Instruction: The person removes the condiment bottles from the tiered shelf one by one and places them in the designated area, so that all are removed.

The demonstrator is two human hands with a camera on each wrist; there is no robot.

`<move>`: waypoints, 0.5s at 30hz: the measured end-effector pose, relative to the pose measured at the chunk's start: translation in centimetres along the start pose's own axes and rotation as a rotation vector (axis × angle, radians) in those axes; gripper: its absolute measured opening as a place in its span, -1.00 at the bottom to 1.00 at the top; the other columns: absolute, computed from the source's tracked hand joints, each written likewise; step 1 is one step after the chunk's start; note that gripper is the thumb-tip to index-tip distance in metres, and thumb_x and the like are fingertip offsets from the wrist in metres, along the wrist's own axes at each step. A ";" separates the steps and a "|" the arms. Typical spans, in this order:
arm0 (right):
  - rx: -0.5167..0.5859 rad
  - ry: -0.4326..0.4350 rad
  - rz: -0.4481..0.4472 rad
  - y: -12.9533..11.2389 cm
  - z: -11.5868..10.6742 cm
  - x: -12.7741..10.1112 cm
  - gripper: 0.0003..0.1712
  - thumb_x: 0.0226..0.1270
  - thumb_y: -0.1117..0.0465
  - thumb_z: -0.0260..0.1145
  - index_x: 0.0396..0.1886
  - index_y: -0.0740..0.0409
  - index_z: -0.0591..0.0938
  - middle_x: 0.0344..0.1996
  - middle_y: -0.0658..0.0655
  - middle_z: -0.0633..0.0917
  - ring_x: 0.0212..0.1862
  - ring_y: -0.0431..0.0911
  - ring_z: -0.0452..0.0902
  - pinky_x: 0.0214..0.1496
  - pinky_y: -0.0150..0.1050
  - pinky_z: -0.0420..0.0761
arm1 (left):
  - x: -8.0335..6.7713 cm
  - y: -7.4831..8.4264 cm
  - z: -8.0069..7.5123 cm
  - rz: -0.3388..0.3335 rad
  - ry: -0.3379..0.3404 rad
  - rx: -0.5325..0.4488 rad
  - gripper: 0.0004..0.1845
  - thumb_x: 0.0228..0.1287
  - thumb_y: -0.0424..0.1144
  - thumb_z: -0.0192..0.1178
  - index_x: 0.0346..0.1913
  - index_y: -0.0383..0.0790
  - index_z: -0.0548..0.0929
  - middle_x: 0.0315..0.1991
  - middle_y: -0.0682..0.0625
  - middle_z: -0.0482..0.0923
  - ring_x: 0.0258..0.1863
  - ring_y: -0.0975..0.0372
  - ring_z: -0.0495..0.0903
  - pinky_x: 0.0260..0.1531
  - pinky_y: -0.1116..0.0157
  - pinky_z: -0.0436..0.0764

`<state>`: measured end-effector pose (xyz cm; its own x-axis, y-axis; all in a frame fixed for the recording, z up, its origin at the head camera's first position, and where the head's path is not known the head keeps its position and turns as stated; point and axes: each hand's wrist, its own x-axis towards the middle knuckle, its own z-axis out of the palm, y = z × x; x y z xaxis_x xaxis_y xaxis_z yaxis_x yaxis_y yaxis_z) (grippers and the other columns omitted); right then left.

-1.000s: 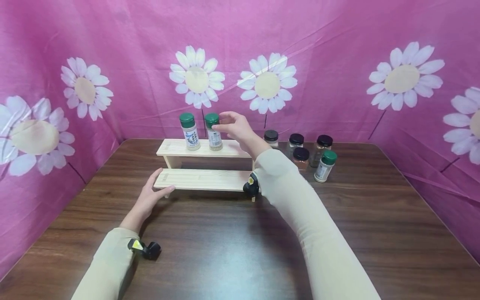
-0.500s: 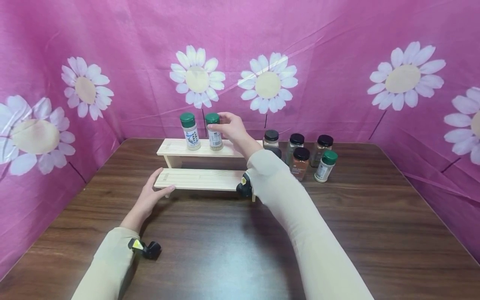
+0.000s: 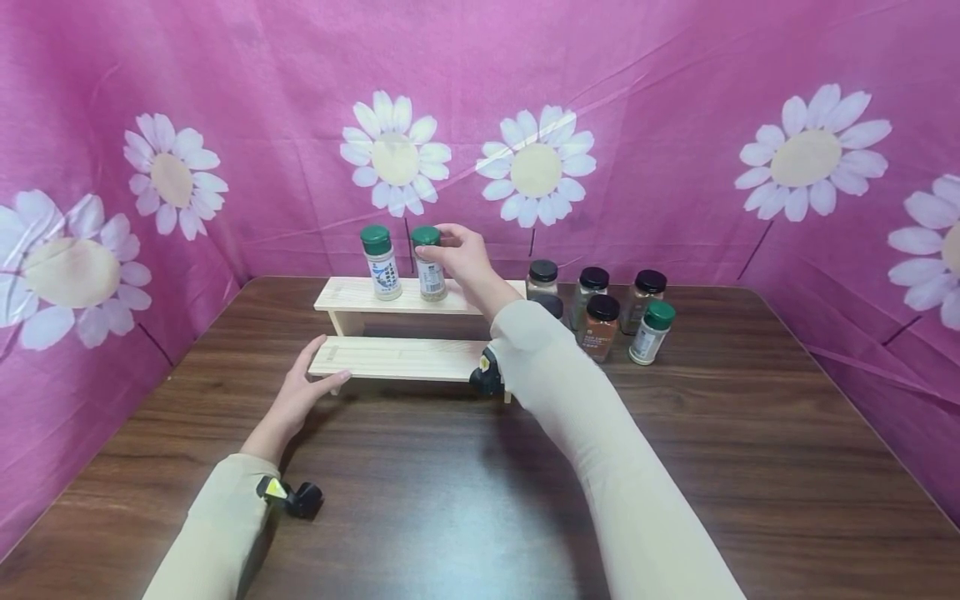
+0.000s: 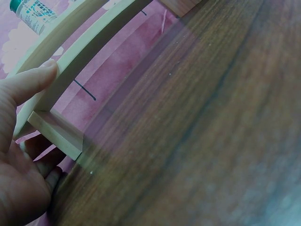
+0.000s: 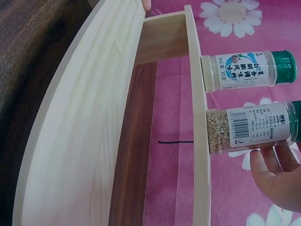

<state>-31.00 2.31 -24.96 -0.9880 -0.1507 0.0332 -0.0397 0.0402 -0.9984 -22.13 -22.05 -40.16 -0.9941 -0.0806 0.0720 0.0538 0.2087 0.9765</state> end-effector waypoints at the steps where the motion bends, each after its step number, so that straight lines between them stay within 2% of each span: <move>1: 0.002 0.001 -0.002 0.0 0.0 0.0 -0.58 0.03 0.34 0.29 -0.04 0.18 0.48 -0.11 0.16 0.50 -0.07 -0.02 0.41 -0.05 -0.14 0.37 | 0.0 0.0 0.0 0.001 0.000 -0.003 -0.15 -0.05 -0.31 0.28 0.29 -0.14 0.03 0.20 -0.18 0.08 0.13 0.12 0.08 0.10 0.21 0.00; 15: 0.035 -0.019 0.001 -0.6 -0.4 -1.0 -0.57 0.03 0.36 0.28 -0.04 0.20 0.48 -0.12 0.19 0.49 -0.10 0.01 0.43 -0.13 -0.20 0.44 | -0.1 0.0 0.0 0.005 0.000 -0.001 -0.15 -0.05 -0.31 0.28 0.29 -0.18 0.03 0.20 -0.19 0.07 0.13 0.10 0.07 0.10 0.18 -0.01</move>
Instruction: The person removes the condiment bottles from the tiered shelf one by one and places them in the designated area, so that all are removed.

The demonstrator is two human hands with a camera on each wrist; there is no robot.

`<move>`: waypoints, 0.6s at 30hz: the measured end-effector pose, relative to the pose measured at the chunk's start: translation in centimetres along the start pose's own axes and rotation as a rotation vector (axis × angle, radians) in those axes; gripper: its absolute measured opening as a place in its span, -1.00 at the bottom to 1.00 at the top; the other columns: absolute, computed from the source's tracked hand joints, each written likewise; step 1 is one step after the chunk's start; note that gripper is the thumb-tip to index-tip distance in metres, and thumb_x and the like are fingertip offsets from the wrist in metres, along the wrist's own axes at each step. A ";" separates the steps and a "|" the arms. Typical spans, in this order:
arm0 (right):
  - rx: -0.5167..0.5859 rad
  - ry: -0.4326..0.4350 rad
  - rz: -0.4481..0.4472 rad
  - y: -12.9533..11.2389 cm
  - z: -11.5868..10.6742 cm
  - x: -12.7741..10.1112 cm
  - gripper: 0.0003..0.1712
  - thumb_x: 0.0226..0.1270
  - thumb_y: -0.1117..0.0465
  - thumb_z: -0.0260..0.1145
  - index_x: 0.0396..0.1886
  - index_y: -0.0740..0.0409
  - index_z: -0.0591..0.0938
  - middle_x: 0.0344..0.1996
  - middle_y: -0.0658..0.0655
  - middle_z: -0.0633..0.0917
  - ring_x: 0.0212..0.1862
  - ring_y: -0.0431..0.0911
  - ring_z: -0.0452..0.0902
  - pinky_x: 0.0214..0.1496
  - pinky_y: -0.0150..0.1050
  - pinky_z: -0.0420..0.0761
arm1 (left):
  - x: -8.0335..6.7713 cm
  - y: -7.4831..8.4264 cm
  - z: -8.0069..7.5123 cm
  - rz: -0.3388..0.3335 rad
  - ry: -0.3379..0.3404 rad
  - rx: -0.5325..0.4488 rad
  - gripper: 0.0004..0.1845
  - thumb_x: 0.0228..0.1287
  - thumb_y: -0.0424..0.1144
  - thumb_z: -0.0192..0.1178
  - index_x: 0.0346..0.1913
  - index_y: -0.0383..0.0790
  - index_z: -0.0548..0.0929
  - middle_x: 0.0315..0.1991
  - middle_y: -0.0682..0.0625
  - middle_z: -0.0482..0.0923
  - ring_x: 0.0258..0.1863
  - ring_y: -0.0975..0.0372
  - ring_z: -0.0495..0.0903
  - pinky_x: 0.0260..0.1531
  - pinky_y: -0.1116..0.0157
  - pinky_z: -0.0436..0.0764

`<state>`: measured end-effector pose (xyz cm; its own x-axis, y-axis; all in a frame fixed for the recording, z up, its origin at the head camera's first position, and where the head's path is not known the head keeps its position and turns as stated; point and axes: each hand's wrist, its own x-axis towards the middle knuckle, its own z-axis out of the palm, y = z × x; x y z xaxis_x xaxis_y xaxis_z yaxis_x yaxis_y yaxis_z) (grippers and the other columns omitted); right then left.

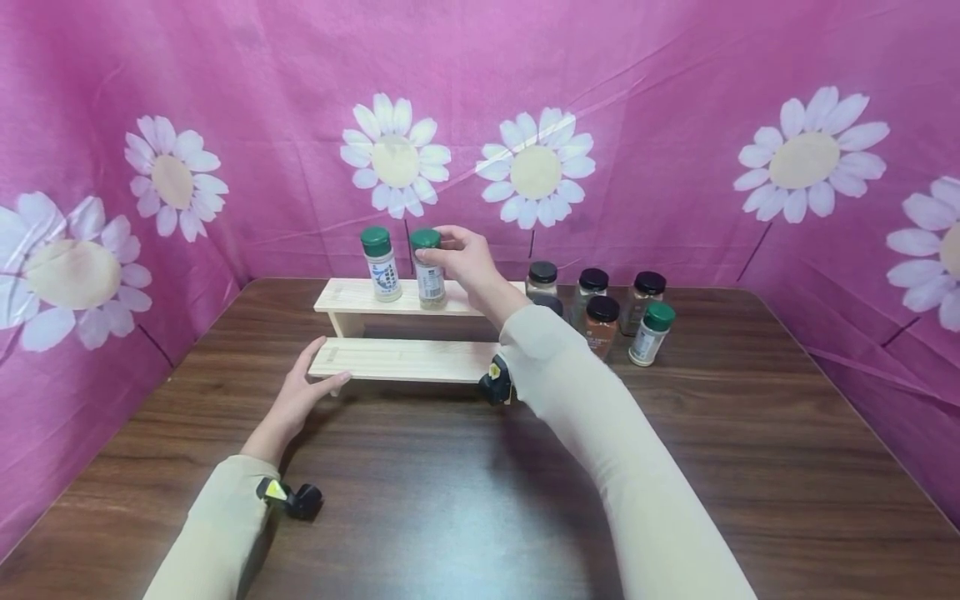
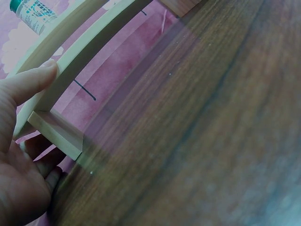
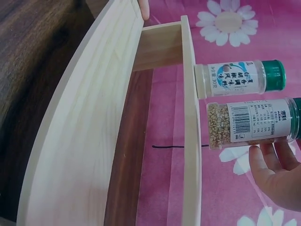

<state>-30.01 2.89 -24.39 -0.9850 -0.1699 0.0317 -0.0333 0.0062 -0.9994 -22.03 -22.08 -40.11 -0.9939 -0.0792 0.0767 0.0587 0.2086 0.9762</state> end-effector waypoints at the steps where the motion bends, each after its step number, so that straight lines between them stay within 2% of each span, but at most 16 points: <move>1: -0.002 -0.002 -0.005 -0.1 -0.2 -0.1 -0.57 0.03 0.36 0.28 -0.03 0.19 0.47 -0.12 0.19 0.49 -0.10 0.01 0.43 -0.13 -0.20 0.44 | 0.0 0.0 0.0 0.000 0.001 0.001 -0.15 -0.05 -0.31 0.28 0.29 -0.17 0.03 0.20 -0.19 0.07 0.13 0.10 0.07 0.09 0.18 -0.01; 18: 0.017 -0.027 -0.064 -0.7 -4.4 -1.5 -0.56 0.07 0.37 0.24 0.01 0.25 0.42 -0.10 0.23 0.46 -0.08 0.04 0.41 -0.08 -0.15 0.41 | 0.1 -0.4 0.0 -0.003 -0.002 0.004 -0.15 -0.05 -0.30 0.29 0.29 -0.18 0.02 0.20 -0.18 0.08 0.12 0.10 0.07 0.09 0.17 0.00</move>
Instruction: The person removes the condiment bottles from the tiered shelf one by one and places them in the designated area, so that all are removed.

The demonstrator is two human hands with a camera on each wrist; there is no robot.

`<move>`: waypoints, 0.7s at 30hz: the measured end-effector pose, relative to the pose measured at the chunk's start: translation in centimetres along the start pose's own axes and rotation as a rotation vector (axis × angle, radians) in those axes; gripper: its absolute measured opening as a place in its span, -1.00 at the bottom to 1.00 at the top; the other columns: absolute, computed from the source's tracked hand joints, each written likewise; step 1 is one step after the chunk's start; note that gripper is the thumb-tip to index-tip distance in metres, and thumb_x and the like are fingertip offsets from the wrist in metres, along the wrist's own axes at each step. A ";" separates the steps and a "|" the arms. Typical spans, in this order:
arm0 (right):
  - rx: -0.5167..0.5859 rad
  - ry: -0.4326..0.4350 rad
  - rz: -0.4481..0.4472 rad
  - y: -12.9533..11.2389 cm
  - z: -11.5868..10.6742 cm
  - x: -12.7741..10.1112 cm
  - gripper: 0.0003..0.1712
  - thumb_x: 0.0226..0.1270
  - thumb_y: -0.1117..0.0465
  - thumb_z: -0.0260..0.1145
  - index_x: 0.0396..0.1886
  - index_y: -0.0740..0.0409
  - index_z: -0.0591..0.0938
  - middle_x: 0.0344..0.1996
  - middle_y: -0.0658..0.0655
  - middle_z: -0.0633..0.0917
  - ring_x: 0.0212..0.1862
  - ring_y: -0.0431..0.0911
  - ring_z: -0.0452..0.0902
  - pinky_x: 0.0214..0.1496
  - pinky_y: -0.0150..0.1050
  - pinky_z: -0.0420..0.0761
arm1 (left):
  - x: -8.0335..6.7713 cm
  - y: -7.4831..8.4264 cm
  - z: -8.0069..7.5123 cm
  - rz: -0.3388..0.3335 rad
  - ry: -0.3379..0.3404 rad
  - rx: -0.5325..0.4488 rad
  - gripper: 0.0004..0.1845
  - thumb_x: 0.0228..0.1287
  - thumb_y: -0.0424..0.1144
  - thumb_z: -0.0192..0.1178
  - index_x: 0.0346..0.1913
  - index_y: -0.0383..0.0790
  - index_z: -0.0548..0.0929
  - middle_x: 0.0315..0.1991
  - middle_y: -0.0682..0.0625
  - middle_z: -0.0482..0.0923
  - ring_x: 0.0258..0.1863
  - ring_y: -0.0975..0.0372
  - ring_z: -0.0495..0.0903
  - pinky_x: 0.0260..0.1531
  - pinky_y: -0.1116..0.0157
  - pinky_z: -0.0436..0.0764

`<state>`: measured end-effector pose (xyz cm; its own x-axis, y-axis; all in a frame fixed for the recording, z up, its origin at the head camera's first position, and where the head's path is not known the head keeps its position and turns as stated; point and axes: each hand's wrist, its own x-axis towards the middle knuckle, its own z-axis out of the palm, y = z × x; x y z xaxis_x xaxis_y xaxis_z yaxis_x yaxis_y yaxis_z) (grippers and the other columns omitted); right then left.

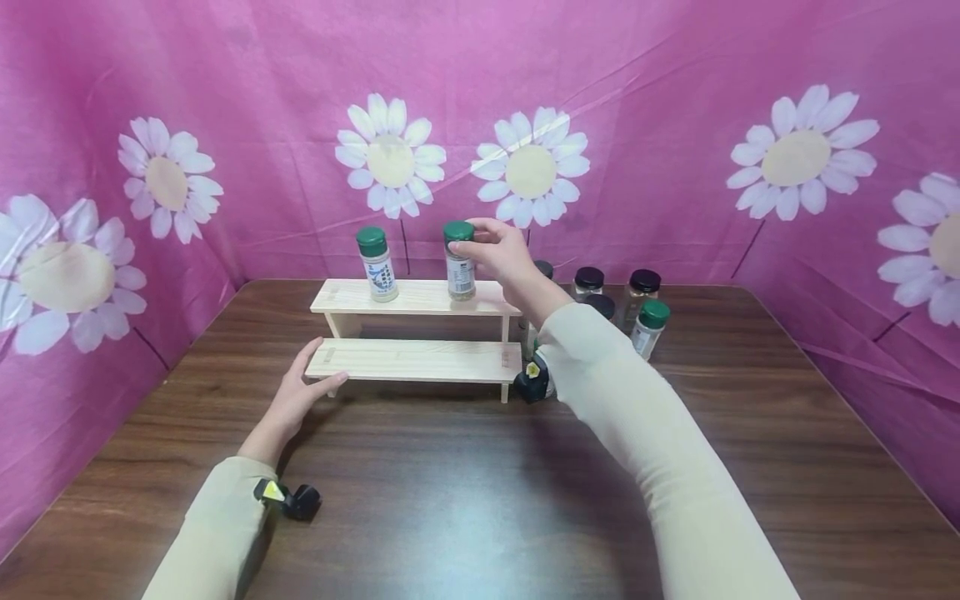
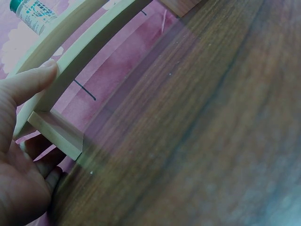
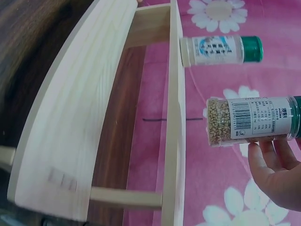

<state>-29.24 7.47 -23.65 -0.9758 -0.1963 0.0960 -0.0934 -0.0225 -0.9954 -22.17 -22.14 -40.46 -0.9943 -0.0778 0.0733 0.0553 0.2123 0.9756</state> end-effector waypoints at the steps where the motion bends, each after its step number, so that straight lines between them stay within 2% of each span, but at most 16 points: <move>1: 0.006 -0.002 -0.004 0.0 -0.3 -0.1 -0.55 0.07 0.38 0.24 0.01 0.26 0.42 -0.10 0.24 0.45 -0.08 0.05 0.40 -0.07 -0.15 0.40 | 0.0 0.0 0.0 0.000 0.001 0.002 -0.15 -0.05 -0.30 0.29 0.29 -0.17 0.03 0.20 -0.18 0.08 0.12 0.10 0.07 0.09 0.17 0.00; 12: -0.015 0.032 -0.032 -0.2 -3.2 -0.7 -0.60 0.06 0.32 0.26 -0.04 0.22 0.46 -0.16 0.18 0.46 -0.07 0.02 0.37 0.00 -0.07 0.32 | 0.0 0.2 0.1 -0.006 0.007 -0.005 -0.15 -0.06 -0.31 0.29 0.29 -0.17 0.03 0.20 -0.19 0.07 0.11 0.10 0.08 0.08 0.18 0.01; 21: -0.023 0.057 -0.013 -0.3 -5.1 -1.5 -0.62 0.04 0.29 0.29 -0.09 0.18 0.48 -0.19 0.14 0.47 -0.08 0.01 0.39 0.03 -0.07 0.30 | -0.1 0.2 0.1 -0.015 0.005 -0.002 -0.14 -0.06 -0.31 0.28 0.29 -0.16 0.02 0.20 -0.20 0.06 0.11 0.09 0.08 0.08 0.17 0.01</move>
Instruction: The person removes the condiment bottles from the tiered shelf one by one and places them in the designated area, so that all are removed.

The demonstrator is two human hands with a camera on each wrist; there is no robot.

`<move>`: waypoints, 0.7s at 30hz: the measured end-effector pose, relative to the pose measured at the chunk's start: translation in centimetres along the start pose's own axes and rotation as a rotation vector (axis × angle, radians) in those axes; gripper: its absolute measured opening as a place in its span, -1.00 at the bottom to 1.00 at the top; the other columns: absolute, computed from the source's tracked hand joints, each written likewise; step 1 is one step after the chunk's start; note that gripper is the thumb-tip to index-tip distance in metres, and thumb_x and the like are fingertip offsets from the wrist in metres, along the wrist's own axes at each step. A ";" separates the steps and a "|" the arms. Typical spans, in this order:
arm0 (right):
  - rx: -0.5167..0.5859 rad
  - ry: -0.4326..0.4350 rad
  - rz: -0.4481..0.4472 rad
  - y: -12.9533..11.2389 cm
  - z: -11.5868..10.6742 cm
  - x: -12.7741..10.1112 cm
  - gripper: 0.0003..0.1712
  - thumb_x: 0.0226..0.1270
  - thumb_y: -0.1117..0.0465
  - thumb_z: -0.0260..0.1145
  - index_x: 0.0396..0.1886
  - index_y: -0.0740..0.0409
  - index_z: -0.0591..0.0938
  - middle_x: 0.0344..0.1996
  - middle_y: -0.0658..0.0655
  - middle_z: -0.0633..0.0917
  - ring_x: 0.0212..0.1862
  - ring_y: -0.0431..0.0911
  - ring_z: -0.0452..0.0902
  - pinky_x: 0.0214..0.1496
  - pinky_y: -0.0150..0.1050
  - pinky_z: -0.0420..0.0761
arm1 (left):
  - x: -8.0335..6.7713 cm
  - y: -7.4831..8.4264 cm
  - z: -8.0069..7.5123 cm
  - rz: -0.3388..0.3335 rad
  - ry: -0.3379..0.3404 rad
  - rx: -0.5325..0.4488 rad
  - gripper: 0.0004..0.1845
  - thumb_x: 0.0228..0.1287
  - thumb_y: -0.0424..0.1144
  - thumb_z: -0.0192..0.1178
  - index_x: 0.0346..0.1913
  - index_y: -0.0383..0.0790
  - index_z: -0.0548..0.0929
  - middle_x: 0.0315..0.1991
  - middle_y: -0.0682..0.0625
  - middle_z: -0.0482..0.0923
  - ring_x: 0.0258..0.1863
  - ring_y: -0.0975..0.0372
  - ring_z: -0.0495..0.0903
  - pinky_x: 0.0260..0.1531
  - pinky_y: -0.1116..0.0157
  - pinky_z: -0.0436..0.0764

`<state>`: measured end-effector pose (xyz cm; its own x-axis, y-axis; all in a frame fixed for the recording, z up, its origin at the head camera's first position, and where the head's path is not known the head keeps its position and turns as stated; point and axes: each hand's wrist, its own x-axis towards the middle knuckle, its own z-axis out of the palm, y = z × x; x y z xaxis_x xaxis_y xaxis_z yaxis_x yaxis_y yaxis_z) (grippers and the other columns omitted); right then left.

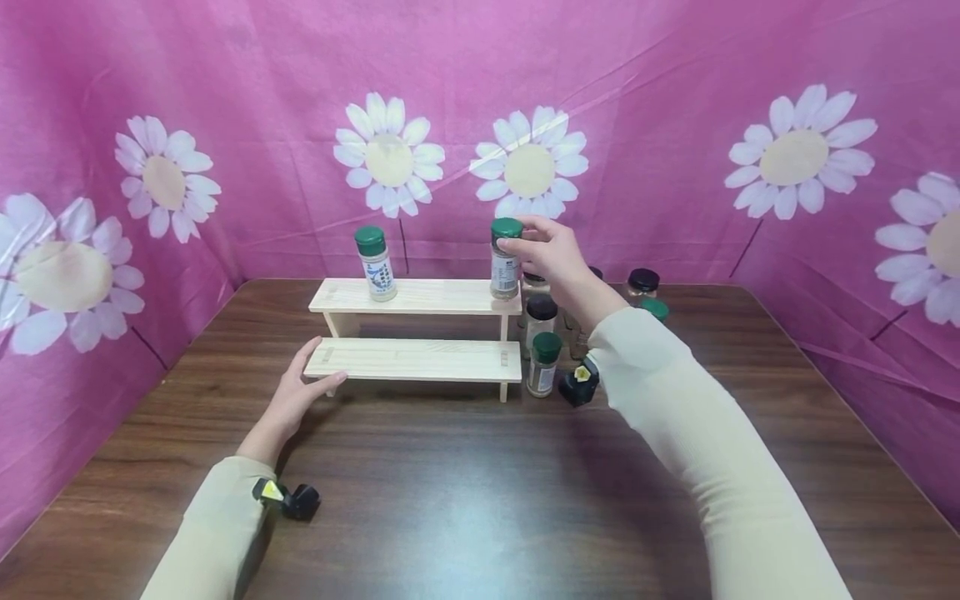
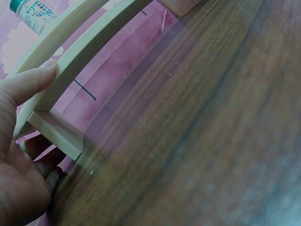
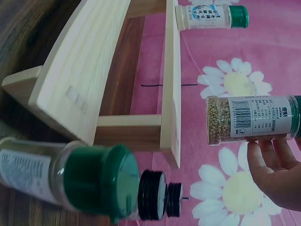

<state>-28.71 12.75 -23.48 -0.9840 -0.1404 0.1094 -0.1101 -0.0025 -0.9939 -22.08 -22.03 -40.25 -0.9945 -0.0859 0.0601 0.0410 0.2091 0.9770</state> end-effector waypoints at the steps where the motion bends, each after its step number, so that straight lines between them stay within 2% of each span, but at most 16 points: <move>1: 0.001 0.000 -0.002 0.0 -0.2 -0.1 -0.63 0.04 0.29 0.29 -0.09 0.18 0.48 -0.20 0.14 0.47 -0.08 0.01 0.39 0.02 -0.06 0.30 | 0.0 0.0 0.0 0.000 0.000 -0.003 -0.14 -0.05 -0.31 0.28 0.29 -0.16 0.02 0.20 -0.20 0.06 0.11 0.09 0.08 0.08 0.17 0.01; 9: -0.007 0.012 -0.023 -0.4 -1.7 -1.4 -0.66 0.04 0.26 0.30 -0.13 0.09 0.49 -0.21 0.08 0.47 -0.09 -0.06 0.36 0.04 -0.04 0.26 | -0.1 0.2 0.0 -0.006 -0.002 -0.006 -0.14 -0.04 -0.31 0.27 0.30 -0.15 0.01 0.20 -0.20 0.06 0.08 0.09 0.10 0.07 0.19 0.04; 13: 0.011 0.019 -0.011 -0.6 -2.4 -1.9 -0.65 0.02 0.25 0.32 -0.14 0.09 0.49 -0.23 0.06 0.48 -0.12 -0.10 0.39 -0.07 -0.20 0.38 | -0.1 0.2 0.0 -0.006 -0.005 -0.002 -0.14 -0.05 -0.31 0.27 0.30 -0.17 0.01 0.21 -0.21 0.05 0.11 0.09 0.07 0.08 0.17 0.01; 16: 0.055 0.014 -0.030 -0.5 -3.1 -2.3 -0.70 0.01 0.29 0.32 -0.19 0.09 0.52 -0.28 0.05 0.52 -0.19 -0.13 0.43 -0.23 -0.31 0.46 | -0.1 0.2 0.0 -0.002 -0.009 -0.010 -0.14 -0.05 -0.32 0.27 0.30 -0.17 0.01 0.21 -0.20 0.05 0.13 0.10 0.06 0.09 0.18 0.00; 21: 0.181 -0.016 -0.080 -0.5 -4.1 -3.1 -0.77 0.02 0.40 0.28 -0.28 0.09 0.57 -0.35 0.06 0.55 -0.27 -0.14 0.47 -0.28 -0.31 0.49 | -0.1 0.1 0.0 0.008 -0.011 -0.032 -0.15 -0.04 -0.34 0.26 0.30 -0.16 0.01 0.20 -0.19 0.07 0.12 0.12 0.09 0.09 0.20 0.02</move>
<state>-26.18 17.25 -23.30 -0.9707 -0.1481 0.1893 -0.1596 -0.1916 -0.9684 -22.01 -22.04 -40.14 -0.9951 -0.0731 0.0660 0.0521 0.1784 0.9826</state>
